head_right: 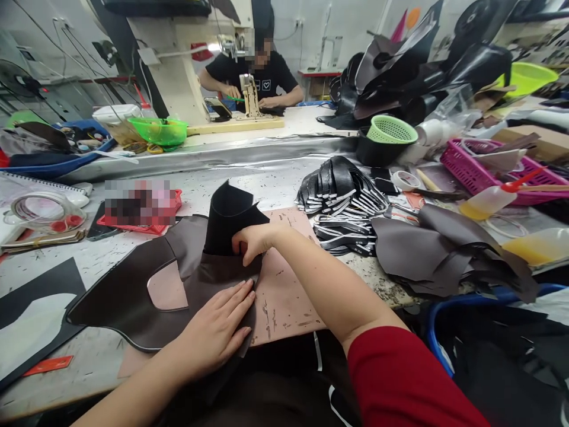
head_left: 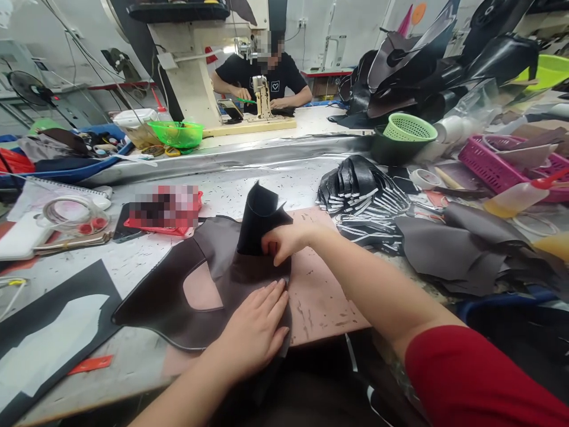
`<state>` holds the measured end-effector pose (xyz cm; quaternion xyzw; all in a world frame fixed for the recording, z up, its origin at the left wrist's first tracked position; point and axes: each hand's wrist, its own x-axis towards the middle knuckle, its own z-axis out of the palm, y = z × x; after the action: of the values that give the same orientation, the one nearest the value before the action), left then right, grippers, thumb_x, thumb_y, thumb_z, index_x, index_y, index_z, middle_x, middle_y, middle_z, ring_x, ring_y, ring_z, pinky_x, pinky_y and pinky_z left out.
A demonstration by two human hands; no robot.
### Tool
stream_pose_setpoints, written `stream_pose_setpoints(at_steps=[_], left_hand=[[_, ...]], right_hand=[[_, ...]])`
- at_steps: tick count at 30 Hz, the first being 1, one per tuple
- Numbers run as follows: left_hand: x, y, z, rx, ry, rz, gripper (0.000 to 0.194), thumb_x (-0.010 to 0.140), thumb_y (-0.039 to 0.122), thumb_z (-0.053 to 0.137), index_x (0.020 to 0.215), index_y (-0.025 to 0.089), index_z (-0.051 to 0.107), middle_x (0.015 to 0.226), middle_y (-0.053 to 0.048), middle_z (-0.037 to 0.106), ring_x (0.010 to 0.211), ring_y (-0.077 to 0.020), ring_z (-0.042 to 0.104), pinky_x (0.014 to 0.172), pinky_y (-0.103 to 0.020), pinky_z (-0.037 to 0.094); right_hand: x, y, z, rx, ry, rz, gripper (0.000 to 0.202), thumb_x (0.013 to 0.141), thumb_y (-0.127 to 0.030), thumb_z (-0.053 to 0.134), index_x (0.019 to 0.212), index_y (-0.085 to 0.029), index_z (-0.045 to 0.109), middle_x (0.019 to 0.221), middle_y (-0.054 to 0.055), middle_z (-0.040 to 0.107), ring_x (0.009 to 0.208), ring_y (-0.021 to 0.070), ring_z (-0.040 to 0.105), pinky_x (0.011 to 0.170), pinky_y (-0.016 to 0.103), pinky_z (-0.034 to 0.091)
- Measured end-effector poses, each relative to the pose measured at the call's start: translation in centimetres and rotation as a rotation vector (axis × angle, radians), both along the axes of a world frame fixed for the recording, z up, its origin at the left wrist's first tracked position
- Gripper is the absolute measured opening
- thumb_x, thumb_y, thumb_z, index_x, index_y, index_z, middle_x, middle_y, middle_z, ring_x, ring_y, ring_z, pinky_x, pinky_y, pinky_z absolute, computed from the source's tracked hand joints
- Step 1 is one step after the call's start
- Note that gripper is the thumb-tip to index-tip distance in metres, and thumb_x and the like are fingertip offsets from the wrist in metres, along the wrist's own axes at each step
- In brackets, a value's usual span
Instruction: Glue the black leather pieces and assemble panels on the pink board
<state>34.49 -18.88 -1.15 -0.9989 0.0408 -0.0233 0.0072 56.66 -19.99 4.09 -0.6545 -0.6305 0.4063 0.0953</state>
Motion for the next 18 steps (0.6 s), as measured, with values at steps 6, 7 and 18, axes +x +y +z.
stream_pose_setpoints(at_steps=[6,7,18], left_hand=[[1.9,0.7,1.2,-0.124,0.027,0.004,0.028,0.085,0.028,0.043,0.105,0.015,0.058,0.128,-0.010,0.050,0.117,-0.0266,0.044,0.096,-0.041,0.041],[2.3,0.7,1.0,-0.122,0.007,0.003,0.024,0.085,0.026,0.042,0.098,0.014,0.060,0.124,-0.010,0.053,0.115,-0.0261,0.046,0.094,-0.039,0.042],[3.9,0.6,-0.8,-0.043,-0.188,0.001,0.023,0.083,0.015,0.038,0.090,0.012,0.060,0.119,-0.013,0.056,0.109,-0.0262,0.050,0.090,-0.039,0.044]], right_hand=[[0.0,0.3,-0.6,-0.002,-0.127,0.026,0.023,0.064,-0.018,0.066,0.087,-0.019,0.061,0.083,0.001,0.064,0.071,0.0146,0.058,0.051,0.019,0.041],[0.0,0.3,-0.7,-0.004,-0.132,0.026,0.023,0.064,-0.018,0.066,0.087,-0.019,0.061,0.083,0.000,0.064,0.071,0.0146,0.058,0.051,0.019,0.040],[-1.0,0.2,-0.5,0.013,-0.199,-0.044,0.026,0.060,-0.013,0.063,0.085,-0.018,0.062,0.083,0.003,0.066,0.074,0.0186,0.060,0.051,0.022,0.040]])
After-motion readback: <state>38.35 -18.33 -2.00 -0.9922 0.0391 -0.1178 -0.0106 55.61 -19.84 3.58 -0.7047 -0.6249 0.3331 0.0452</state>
